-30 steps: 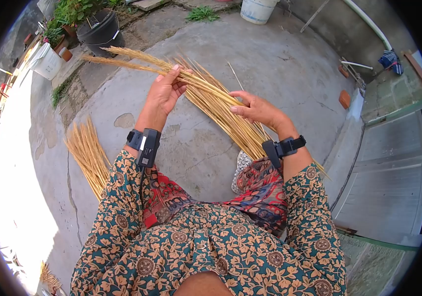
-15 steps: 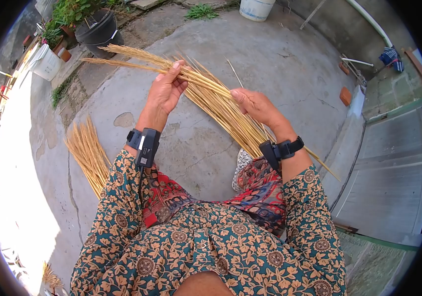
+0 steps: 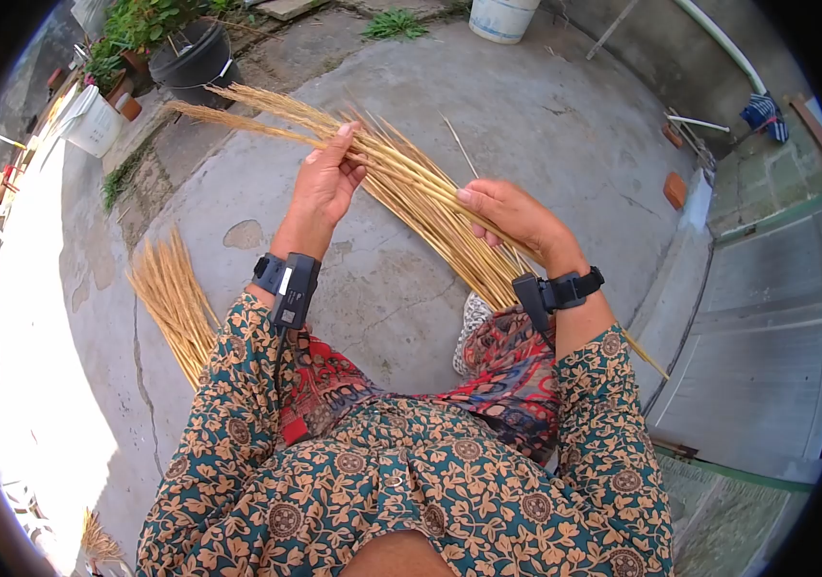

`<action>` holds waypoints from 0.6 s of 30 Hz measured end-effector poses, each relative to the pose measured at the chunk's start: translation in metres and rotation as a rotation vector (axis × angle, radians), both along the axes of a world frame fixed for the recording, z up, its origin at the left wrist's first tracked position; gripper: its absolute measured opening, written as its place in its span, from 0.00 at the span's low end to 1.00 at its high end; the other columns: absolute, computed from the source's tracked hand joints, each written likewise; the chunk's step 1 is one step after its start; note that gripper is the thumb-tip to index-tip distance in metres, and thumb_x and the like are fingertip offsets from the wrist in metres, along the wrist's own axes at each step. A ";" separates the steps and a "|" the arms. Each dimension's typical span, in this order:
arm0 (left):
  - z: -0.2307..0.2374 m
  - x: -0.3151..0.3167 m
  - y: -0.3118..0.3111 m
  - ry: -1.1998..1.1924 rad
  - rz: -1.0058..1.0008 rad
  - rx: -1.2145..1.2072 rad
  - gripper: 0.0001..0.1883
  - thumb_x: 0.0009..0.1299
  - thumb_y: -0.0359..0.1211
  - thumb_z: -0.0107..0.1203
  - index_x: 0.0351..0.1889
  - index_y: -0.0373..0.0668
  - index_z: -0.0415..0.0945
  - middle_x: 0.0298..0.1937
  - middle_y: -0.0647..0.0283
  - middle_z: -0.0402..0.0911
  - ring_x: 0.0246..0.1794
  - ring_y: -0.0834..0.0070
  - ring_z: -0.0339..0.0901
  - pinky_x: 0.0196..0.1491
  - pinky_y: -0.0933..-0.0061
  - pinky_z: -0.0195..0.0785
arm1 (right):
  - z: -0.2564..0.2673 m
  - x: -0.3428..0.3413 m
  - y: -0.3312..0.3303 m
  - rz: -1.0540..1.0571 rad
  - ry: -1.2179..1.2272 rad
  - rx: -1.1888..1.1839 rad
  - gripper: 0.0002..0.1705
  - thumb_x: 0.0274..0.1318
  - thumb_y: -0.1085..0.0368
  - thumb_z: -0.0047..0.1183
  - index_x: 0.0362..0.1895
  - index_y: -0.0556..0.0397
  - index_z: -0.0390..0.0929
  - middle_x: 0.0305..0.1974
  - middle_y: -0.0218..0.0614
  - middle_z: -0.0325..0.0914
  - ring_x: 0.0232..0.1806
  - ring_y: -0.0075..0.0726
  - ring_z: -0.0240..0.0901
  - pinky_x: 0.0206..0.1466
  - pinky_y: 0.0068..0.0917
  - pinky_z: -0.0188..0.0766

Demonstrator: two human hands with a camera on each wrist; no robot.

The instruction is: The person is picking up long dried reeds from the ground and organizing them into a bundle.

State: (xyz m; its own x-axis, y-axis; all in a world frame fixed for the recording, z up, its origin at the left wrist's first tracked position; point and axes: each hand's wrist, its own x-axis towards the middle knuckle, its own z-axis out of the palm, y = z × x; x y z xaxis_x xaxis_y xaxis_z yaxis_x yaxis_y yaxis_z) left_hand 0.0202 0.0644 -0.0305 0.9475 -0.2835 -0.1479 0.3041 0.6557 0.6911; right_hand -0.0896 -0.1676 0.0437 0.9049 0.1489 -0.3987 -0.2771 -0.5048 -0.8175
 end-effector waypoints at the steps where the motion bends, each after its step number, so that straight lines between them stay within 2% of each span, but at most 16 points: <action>1: -0.001 0.000 0.000 -0.004 0.015 0.008 0.16 0.69 0.43 0.58 0.47 0.42 0.77 0.30 0.70 0.76 0.29 0.83 0.73 0.33 0.81 0.70 | 0.001 0.000 -0.001 0.039 0.010 -0.003 0.18 0.65 0.48 0.45 0.36 0.49 0.73 0.22 0.24 0.68 0.21 0.16 0.63 0.24 0.17 0.62; 4: 0.002 -0.003 -0.003 0.020 0.027 0.065 0.16 0.68 0.43 0.58 0.47 0.43 0.77 0.30 0.71 0.76 0.29 0.83 0.73 0.33 0.81 0.70 | -0.008 0.001 -0.006 0.104 0.036 -0.133 0.19 0.64 0.46 0.47 0.36 0.49 0.73 0.21 0.22 0.65 0.22 0.17 0.60 0.25 0.19 0.59; 7: 0.004 -0.007 -0.007 -0.026 -0.050 0.043 0.14 0.66 0.45 0.60 0.35 0.47 0.73 0.29 0.71 0.75 0.27 0.81 0.73 0.30 0.81 0.71 | -0.021 0.004 -0.012 0.185 -0.075 -0.250 0.19 0.64 0.48 0.47 0.36 0.51 0.73 0.21 0.23 0.63 0.22 0.19 0.60 0.26 0.22 0.60; 8: 0.001 -0.008 -0.007 -0.048 -0.082 0.058 0.15 0.67 0.47 0.58 0.35 0.47 0.73 0.29 0.70 0.75 0.27 0.81 0.74 0.32 0.80 0.73 | -0.020 0.004 -0.011 0.185 -0.074 -0.300 0.19 0.64 0.48 0.47 0.36 0.52 0.73 0.21 0.23 0.63 0.23 0.20 0.59 0.26 0.23 0.60; 11: -0.002 -0.008 -0.008 -0.072 -0.158 0.042 0.20 0.71 0.47 0.53 0.51 0.42 0.74 0.34 0.69 0.76 0.30 0.81 0.73 0.35 0.78 0.72 | -0.016 0.006 -0.015 0.183 -0.141 -0.425 0.19 0.64 0.49 0.47 0.35 0.52 0.72 0.21 0.24 0.62 0.24 0.23 0.57 0.27 0.25 0.59; 13: -0.001 -0.010 -0.009 -0.087 -0.202 0.049 0.20 0.72 0.46 0.50 0.52 0.40 0.73 0.36 0.67 0.77 0.32 0.81 0.74 0.36 0.78 0.74 | -0.020 0.005 -0.020 0.179 -0.264 -0.458 0.19 0.65 0.49 0.47 0.34 0.53 0.72 0.21 0.26 0.62 0.24 0.25 0.58 0.27 0.27 0.60; 15: -0.002 -0.010 -0.009 -0.100 -0.244 0.063 0.20 0.73 0.45 0.50 0.52 0.40 0.73 0.36 0.67 0.77 0.32 0.81 0.75 0.37 0.78 0.74 | -0.020 0.004 -0.021 0.174 -0.276 -0.521 0.20 0.64 0.49 0.47 0.34 0.55 0.72 0.21 0.31 0.65 0.24 0.30 0.60 0.28 0.31 0.61; 18: -0.002 -0.009 -0.009 -0.133 -0.275 0.073 0.18 0.70 0.47 0.54 0.41 0.41 0.74 0.30 0.67 0.76 0.29 0.80 0.75 0.35 0.79 0.74 | -0.020 0.003 -0.024 0.185 -0.332 -0.599 0.22 0.64 0.47 0.47 0.35 0.56 0.72 0.23 0.39 0.68 0.25 0.39 0.63 0.30 0.36 0.62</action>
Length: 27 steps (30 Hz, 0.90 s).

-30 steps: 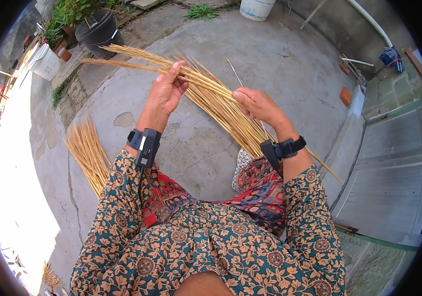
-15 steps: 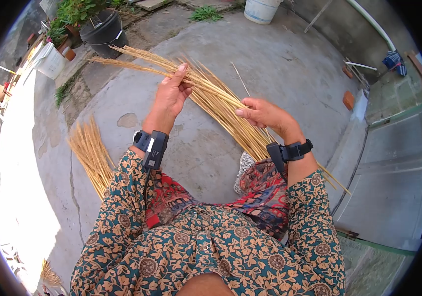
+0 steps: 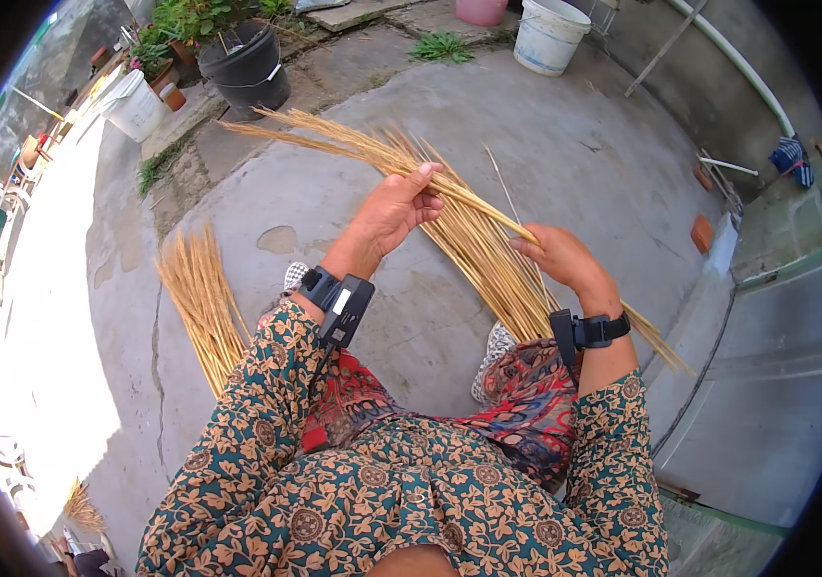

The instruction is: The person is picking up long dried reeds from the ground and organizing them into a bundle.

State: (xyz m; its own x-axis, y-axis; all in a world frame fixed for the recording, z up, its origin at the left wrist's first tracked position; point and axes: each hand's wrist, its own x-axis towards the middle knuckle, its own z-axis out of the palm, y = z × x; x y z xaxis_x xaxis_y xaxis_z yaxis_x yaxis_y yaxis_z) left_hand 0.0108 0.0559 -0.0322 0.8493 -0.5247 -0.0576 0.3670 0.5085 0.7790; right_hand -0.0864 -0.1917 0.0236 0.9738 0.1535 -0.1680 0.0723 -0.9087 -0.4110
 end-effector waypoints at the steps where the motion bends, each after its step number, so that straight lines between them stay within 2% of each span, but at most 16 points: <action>1: 0.000 0.000 0.001 -0.005 -0.022 -0.008 0.18 0.70 0.47 0.54 0.42 0.41 0.74 0.31 0.67 0.76 0.29 0.80 0.75 0.35 0.79 0.74 | -0.001 -0.001 0.000 0.010 -0.026 -0.022 0.23 0.64 0.46 0.46 0.35 0.57 0.72 0.23 0.42 0.70 0.25 0.42 0.65 0.31 0.38 0.63; 4: -0.001 0.002 0.003 -0.020 -0.066 -0.029 0.19 0.70 0.47 0.54 0.45 0.39 0.74 0.31 0.66 0.76 0.30 0.80 0.75 0.36 0.79 0.74 | 0.012 -0.005 0.011 -0.013 -0.010 -0.072 0.28 0.64 0.42 0.42 0.36 0.57 0.72 0.25 0.46 0.71 0.28 0.48 0.67 0.34 0.41 0.63; 7: 0.001 0.003 0.004 -0.031 -0.065 -0.044 0.19 0.70 0.46 0.54 0.45 0.39 0.74 0.32 0.66 0.76 0.30 0.80 0.75 0.35 0.78 0.74 | 0.013 -0.005 0.012 -0.015 -0.016 -0.079 0.32 0.63 0.37 0.38 0.35 0.56 0.72 0.25 0.46 0.71 0.28 0.48 0.68 0.34 0.41 0.64; 9: 0.002 0.003 0.006 -0.028 -0.060 -0.050 0.19 0.70 0.46 0.55 0.44 0.39 0.74 0.32 0.66 0.76 0.30 0.80 0.75 0.35 0.78 0.74 | 0.009 -0.004 0.007 -0.035 -0.051 0.000 0.33 0.63 0.36 0.38 0.34 0.56 0.73 0.25 0.46 0.72 0.29 0.49 0.68 0.34 0.40 0.64; 10: 0.002 0.004 0.007 0.005 -0.004 -0.073 0.18 0.70 0.46 0.55 0.43 0.40 0.73 0.32 0.66 0.75 0.30 0.80 0.75 0.34 0.78 0.74 | 0.008 -0.004 0.005 -0.043 -0.067 0.039 0.33 0.62 0.36 0.38 0.34 0.56 0.73 0.25 0.47 0.72 0.29 0.50 0.68 0.34 0.40 0.64; 13: 0.007 0.010 0.013 0.085 0.174 -0.123 0.16 0.70 0.45 0.55 0.40 0.41 0.72 0.32 0.67 0.74 0.29 0.79 0.74 0.33 0.78 0.74 | 0.007 -0.003 -0.002 -0.078 -0.081 -0.039 0.36 0.61 0.33 0.36 0.38 0.54 0.77 0.32 0.48 0.78 0.36 0.56 0.73 0.39 0.43 0.67; 19: 0.000 0.027 0.033 0.107 0.473 -0.161 0.11 0.71 0.41 0.54 0.39 0.44 0.69 0.32 0.67 0.74 0.30 0.77 0.75 0.32 0.78 0.73 | 0.018 -0.007 -0.002 -0.101 -0.021 -0.137 0.35 0.60 0.33 0.37 0.36 0.53 0.78 0.31 0.48 0.77 0.34 0.56 0.72 0.39 0.41 0.67; 22: 0.000 0.030 0.041 0.101 0.516 -0.151 0.10 0.71 0.39 0.53 0.39 0.44 0.69 0.32 0.67 0.74 0.29 0.78 0.74 0.30 0.78 0.72 | 0.008 -0.008 -0.013 -0.104 -0.083 -0.066 0.34 0.61 0.34 0.38 0.33 0.53 0.78 0.29 0.47 0.77 0.32 0.51 0.71 0.37 0.39 0.66; 25: 0.003 0.031 0.044 0.101 0.515 -0.145 0.10 0.70 0.39 0.53 0.38 0.43 0.69 0.31 0.66 0.73 0.27 0.78 0.74 0.28 0.78 0.71 | 0.003 -0.008 -0.016 -0.128 -0.060 0.091 0.34 0.62 0.35 0.37 0.29 0.54 0.74 0.18 0.32 0.64 0.22 0.32 0.61 0.29 0.32 0.61; 27: 0.000 0.030 0.046 0.110 0.510 -0.120 0.09 0.70 0.38 0.53 0.38 0.43 0.69 0.30 0.66 0.74 0.27 0.78 0.74 0.28 0.78 0.71 | 0.011 -0.013 -0.010 -0.169 -0.020 0.103 0.34 0.63 0.35 0.35 0.28 0.53 0.75 0.20 0.36 0.67 0.25 0.35 0.62 0.33 0.33 0.62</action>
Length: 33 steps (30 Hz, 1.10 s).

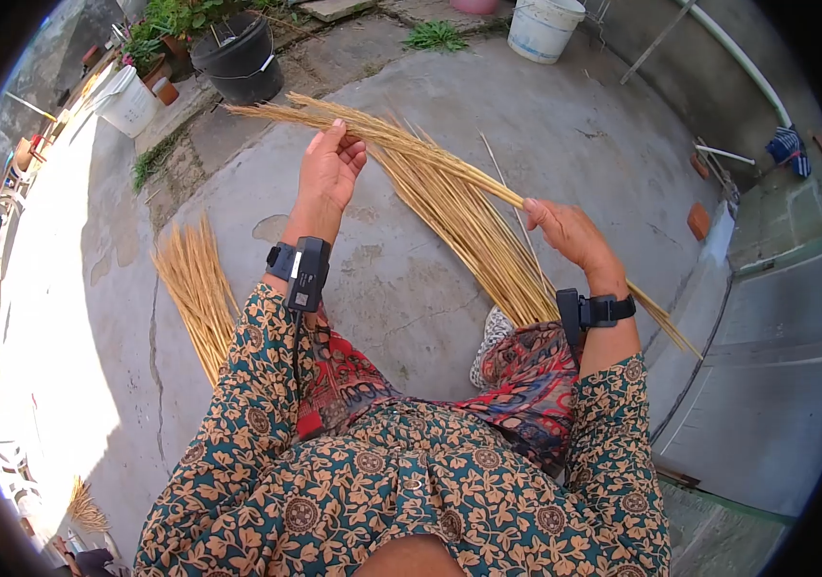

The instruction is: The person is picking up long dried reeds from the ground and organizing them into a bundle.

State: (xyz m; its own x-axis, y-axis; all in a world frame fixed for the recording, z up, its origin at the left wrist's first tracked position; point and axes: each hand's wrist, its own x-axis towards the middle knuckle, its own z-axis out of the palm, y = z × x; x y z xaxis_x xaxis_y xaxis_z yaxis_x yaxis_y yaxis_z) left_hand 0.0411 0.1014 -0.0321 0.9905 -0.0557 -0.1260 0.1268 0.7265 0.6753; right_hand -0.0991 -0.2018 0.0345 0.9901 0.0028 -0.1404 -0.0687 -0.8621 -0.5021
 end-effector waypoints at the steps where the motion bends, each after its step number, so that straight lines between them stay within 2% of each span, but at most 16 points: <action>1: -0.001 0.001 0.001 0.007 0.002 0.005 0.09 0.70 0.38 0.54 0.38 0.44 0.69 0.30 0.67 0.74 0.27 0.78 0.74 0.28 0.78 0.71 | 0.005 0.000 0.004 -0.022 0.017 0.004 0.34 0.63 0.35 0.35 0.28 0.52 0.75 0.21 0.38 0.68 0.26 0.37 0.63 0.34 0.34 0.63; 4: -0.003 0.002 0.003 0.022 0.006 0.026 0.08 0.69 0.37 0.55 0.37 0.44 0.71 0.30 0.67 0.74 0.28 0.78 0.74 0.29 0.78 0.71 | 0.007 -0.002 0.008 -0.015 0.017 0.068 0.36 0.63 0.34 0.32 0.27 0.53 0.75 0.20 0.34 0.65 0.25 0.35 0.60 0.33 0.34 0.61; 7: -0.004 0.002 0.003 0.017 0.012 0.032 0.09 0.69 0.38 0.56 0.37 0.44 0.71 0.30 0.67 0.74 0.28 0.78 0.74 0.30 0.78 0.71 | 0.007 -0.001 0.007 -0.047 0.090 0.043 0.37 0.63 0.33 0.31 0.26 0.52 0.74 0.21 0.33 0.65 0.26 0.33 0.61 0.33 0.33 0.61; 10: -0.005 0.003 0.001 0.006 0.010 -0.004 0.11 0.69 0.40 0.57 0.38 0.43 0.71 0.32 0.66 0.74 0.29 0.77 0.74 0.30 0.78 0.71 | 0.005 -0.001 0.005 -0.049 0.064 0.123 0.36 0.63 0.33 0.33 0.25 0.52 0.73 0.14 0.23 0.56 0.19 0.24 0.54 0.24 0.26 0.53; 13: -0.003 -0.001 -0.005 -0.010 -0.019 -0.060 0.15 0.68 0.43 0.58 0.39 0.42 0.70 0.34 0.64 0.74 0.30 0.75 0.75 0.31 0.77 0.73 | 0.007 -0.002 0.006 -0.026 -0.041 0.100 0.36 0.64 0.34 0.33 0.24 0.52 0.73 0.15 0.26 0.58 0.20 0.26 0.56 0.26 0.28 0.56; 16: -0.001 -0.009 -0.014 -0.027 -0.122 -0.043 0.19 0.67 0.44 0.59 0.41 0.41 0.67 0.36 0.63 0.72 0.32 0.75 0.76 0.32 0.78 0.74 | 0.005 0.001 0.001 -0.023 -0.043 -0.026 0.39 0.64 0.33 0.30 0.27 0.55 0.75 0.27 0.43 0.75 0.30 0.47 0.68 0.39 0.39 0.65; 21: -0.002 -0.031 -0.036 0.022 -0.495 0.117 0.20 0.67 0.44 0.59 0.45 0.39 0.68 0.38 0.61 0.74 0.31 0.76 0.76 0.31 0.80 0.74 | -0.003 0.010 -0.005 0.016 -0.111 -0.075 0.36 0.65 0.35 0.29 0.36 0.52 0.79 0.34 0.47 0.79 0.39 0.53 0.74 0.44 0.44 0.68; 22: 0.000 -0.033 -0.042 -0.007 -0.536 0.119 0.19 0.67 0.44 0.58 0.44 0.39 0.70 0.37 0.62 0.76 0.31 0.78 0.76 0.31 0.80 0.74 | 0.003 0.008 0.004 0.019 -0.106 -0.165 0.35 0.65 0.36 0.29 0.39 0.49 0.79 0.36 0.47 0.79 0.42 0.56 0.74 0.45 0.46 0.69; 23: 0.000 -0.035 -0.045 -0.030 -0.576 0.122 0.17 0.68 0.43 0.58 0.44 0.40 0.72 0.37 0.63 0.78 0.30 0.79 0.77 0.32 0.81 0.74 | 0.009 0.008 0.013 0.011 -0.061 -0.164 0.34 0.65 0.36 0.28 0.40 0.46 0.80 0.37 0.47 0.80 0.43 0.56 0.74 0.45 0.47 0.69; 24: -0.001 -0.035 -0.049 -0.018 -0.604 0.088 0.16 0.69 0.42 0.57 0.44 0.40 0.72 0.36 0.63 0.78 0.30 0.80 0.76 0.31 0.82 0.74 | 0.001 0.011 0.016 0.062 -0.116 -0.261 0.34 0.65 0.35 0.28 0.40 0.44 0.80 0.33 0.43 0.80 0.39 0.55 0.75 0.40 0.46 0.70; 28: -0.012 -0.030 -0.064 0.000 -0.545 -0.045 0.12 0.70 0.39 0.56 0.40 0.39 0.74 0.32 0.66 0.78 0.28 0.83 0.75 0.29 0.83 0.72 | 0.007 0.012 0.037 0.090 -0.120 -0.248 0.36 0.60 0.30 0.30 0.38 0.43 0.80 0.30 0.46 0.80 0.37 0.56 0.76 0.39 0.49 0.71; 33: -0.009 -0.031 -0.066 0.032 -0.503 -0.099 0.09 0.70 0.35 0.55 0.39 0.38 0.75 0.32 0.66 0.78 0.28 0.81 0.75 0.31 0.82 0.73 | 0.008 0.014 0.037 0.102 -0.132 -0.311 0.36 0.59 0.29 0.31 0.38 0.44 0.78 0.28 0.44 0.80 0.34 0.55 0.76 0.37 0.48 0.71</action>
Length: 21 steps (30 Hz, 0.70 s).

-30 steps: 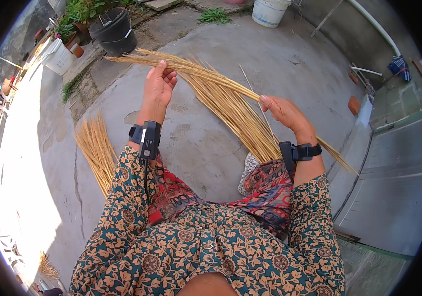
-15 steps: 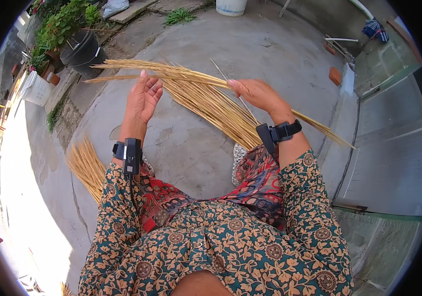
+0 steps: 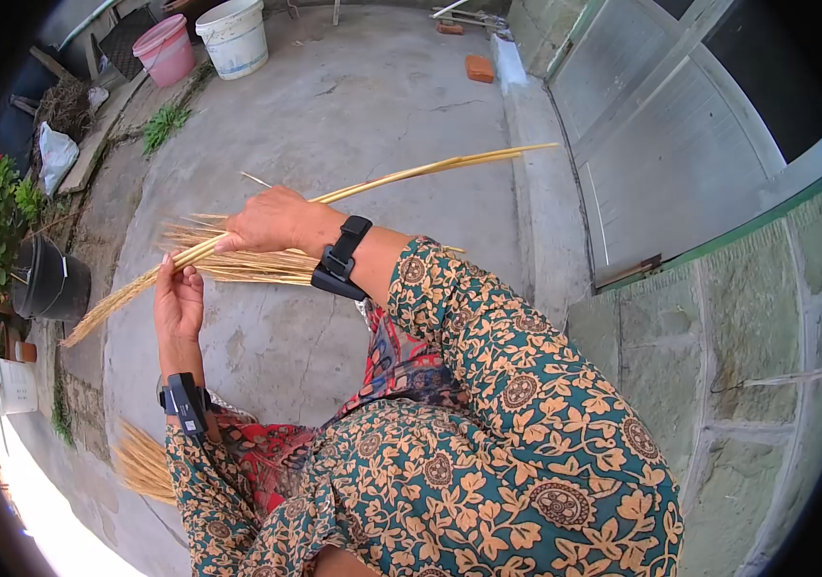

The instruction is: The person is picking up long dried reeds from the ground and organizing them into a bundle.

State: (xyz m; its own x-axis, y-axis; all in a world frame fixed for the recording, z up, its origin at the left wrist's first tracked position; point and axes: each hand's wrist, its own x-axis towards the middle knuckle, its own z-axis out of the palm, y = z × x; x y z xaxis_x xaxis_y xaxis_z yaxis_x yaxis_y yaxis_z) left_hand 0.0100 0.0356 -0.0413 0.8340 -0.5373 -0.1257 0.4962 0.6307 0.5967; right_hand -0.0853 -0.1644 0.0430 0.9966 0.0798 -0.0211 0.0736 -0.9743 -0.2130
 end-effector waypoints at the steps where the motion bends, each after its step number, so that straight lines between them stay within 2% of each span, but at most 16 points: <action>1: 0.000 0.001 0.000 0.004 0.004 -0.004 0.08 0.70 0.34 0.54 0.40 0.38 0.75 0.32 0.66 0.78 0.28 0.81 0.75 0.31 0.81 0.73 | -0.001 0.000 -0.001 0.007 -0.009 -0.010 0.35 0.59 0.29 0.31 0.38 0.44 0.78 0.27 0.43 0.79 0.34 0.55 0.76 0.36 0.48 0.71; 7: -0.004 0.018 0.020 -0.067 0.064 -0.075 0.09 0.70 0.32 0.53 0.43 0.36 0.74 0.36 0.63 0.77 0.32 0.78 0.74 0.35 0.80 0.73 | -0.004 0.000 -0.020 0.017 -0.086 0.081 0.29 0.61 0.34 0.36 0.37 0.44 0.75 0.32 0.37 0.79 0.38 0.49 0.76 0.37 0.45 0.70; 8: -0.006 0.023 0.025 -0.074 0.081 -0.096 0.10 0.70 0.32 0.53 0.44 0.35 0.74 0.38 0.61 0.77 0.32 0.78 0.73 0.36 0.80 0.73 | -0.003 -0.001 -0.024 -0.031 -0.049 0.061 0.27 0.62 0.36 0.36 0.38 0.41 0.76 0.36 0.34 0.79 0.41 0.47 0.75 0.39 0.44 0.70; 13: -0.009 0.030 0.038 -0.079 0.113 -0.200 0.09 0.70 0.31 0.53 0.42 0.34 0.74 0.36 0.62 0.78 0.33 0.75 0.75 0.37 0.78 0.74 | -0.010 -0.004 -0.038 0.020 -0.072 0.073 0.21 0.63 0.41 0.38 0.44 0.37 0.77 0.39 0.32 0.79 0.42 0.47 0.75 0.41 0.42 0.71; 15: -0.014 0.029 0.036 -0.031 0.168 -0.216 0.09 0.70 0.32 0.55 0.41 0.35 0.74 0.34 0.62 0.77 0.33 0.75 0.75 0.36 0.79 0.74 | -0.012 -0.006 -0.029 0.038 -0.224 0.075 0.20 0.63 0.42 0.39 0.40 0.38 0.77 0.35 0.34 0.80 0.41 0.45 0.76 0.40 0.42 0.71; 17: -0.014 0.027 0.030 0.048 0.224 -0.201 0.10 0.70 0.34 0.56 0.41 0.35 0.75 0.34 0.63 0.78 0.32 0.77 0.75 0.35 0.80 0.73 | -0.013 -0.004 -0.024 0.015 -0.293 0.002 0.19 0.63 0.43 0.40 0.39 0.38 0.77 0.35 0.32 0.80 0.41 0.43 0.76 0.39 0.41 0.72; 21: -0.009 0.019 0.020 0.043 0.134 -0.094 0.11 0.69 0.37 0.56 0.40 0.37 0.75 0.33 0.64 0.76 0.30 0.78 0.74 0.31 0.80 0.71 | -0.011 -0.001 -0.018 0.057 -0.333 -0.056 0.19 0.62 0.44 0.43 0.44 0.38 0.79 0.38 0.30 0.80 0.39 0.41 0.77 0.38 0.38 0.73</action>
